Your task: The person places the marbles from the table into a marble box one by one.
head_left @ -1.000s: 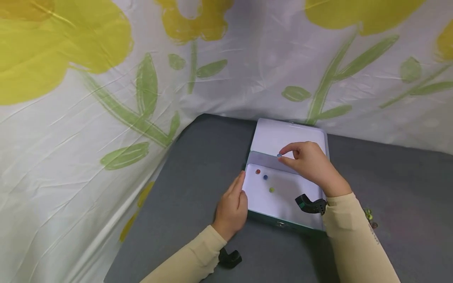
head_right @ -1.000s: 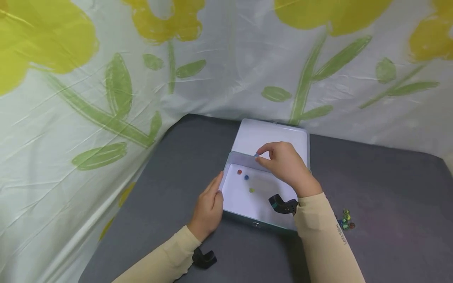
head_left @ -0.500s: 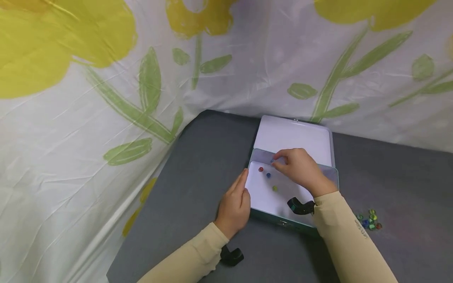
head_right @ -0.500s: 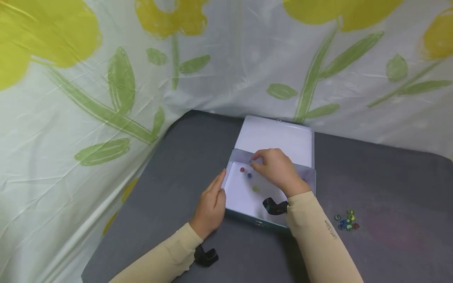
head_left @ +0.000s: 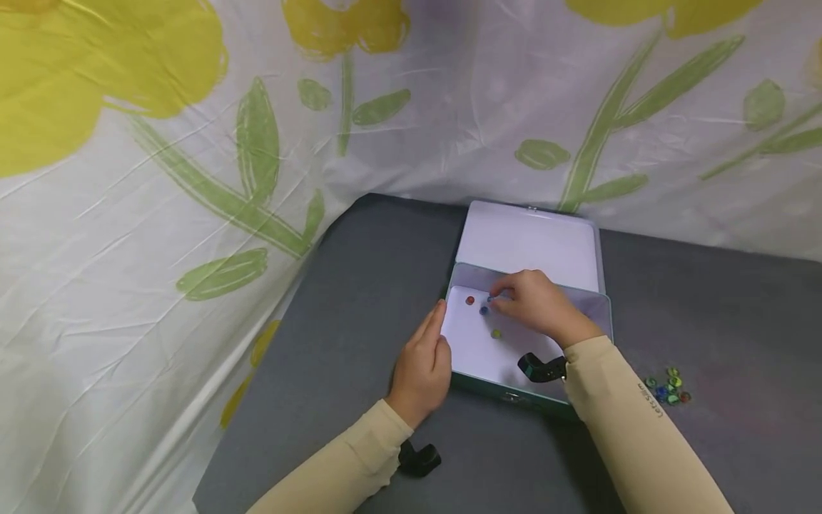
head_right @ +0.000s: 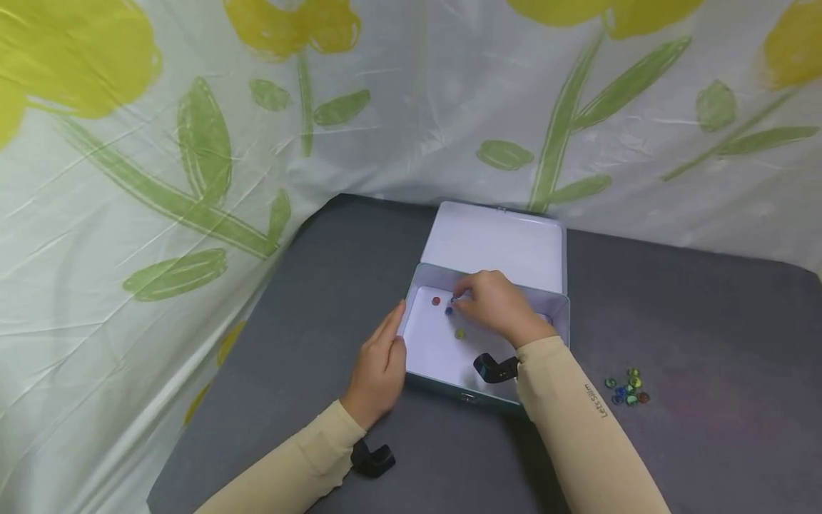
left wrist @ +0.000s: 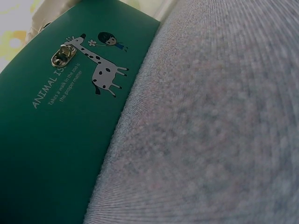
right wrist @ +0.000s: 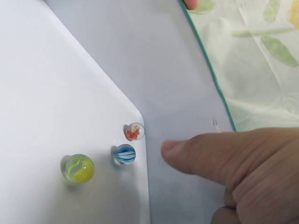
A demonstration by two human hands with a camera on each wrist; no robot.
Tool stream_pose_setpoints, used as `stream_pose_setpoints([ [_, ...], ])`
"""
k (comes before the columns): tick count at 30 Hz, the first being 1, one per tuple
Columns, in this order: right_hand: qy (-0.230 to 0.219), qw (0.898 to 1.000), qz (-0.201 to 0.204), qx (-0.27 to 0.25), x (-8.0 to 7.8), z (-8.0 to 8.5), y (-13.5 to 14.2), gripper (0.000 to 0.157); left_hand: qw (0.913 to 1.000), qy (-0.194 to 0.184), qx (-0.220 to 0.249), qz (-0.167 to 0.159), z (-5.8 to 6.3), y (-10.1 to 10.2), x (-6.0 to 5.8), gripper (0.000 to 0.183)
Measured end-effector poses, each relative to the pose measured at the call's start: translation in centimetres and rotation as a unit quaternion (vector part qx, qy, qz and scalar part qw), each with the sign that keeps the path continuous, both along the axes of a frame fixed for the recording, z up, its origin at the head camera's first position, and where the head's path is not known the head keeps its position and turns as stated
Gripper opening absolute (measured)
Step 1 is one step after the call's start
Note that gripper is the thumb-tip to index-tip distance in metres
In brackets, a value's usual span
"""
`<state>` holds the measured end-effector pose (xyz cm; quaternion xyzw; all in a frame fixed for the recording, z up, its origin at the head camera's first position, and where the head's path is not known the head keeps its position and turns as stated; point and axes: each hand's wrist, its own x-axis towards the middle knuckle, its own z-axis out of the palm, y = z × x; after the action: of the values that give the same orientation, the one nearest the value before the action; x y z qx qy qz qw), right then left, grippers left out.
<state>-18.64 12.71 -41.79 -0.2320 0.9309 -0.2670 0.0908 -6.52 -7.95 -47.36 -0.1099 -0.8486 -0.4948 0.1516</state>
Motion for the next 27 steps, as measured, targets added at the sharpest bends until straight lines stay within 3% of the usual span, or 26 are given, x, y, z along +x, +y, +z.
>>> stream_pose_setpoints([
  [27,-0.052,0.996,0.026,0.069,-0.1,-1.4,0.3,0.013,1.0000,-0.009,0.003,-0.001,0.1,-0.1,0.1,0.053],
])
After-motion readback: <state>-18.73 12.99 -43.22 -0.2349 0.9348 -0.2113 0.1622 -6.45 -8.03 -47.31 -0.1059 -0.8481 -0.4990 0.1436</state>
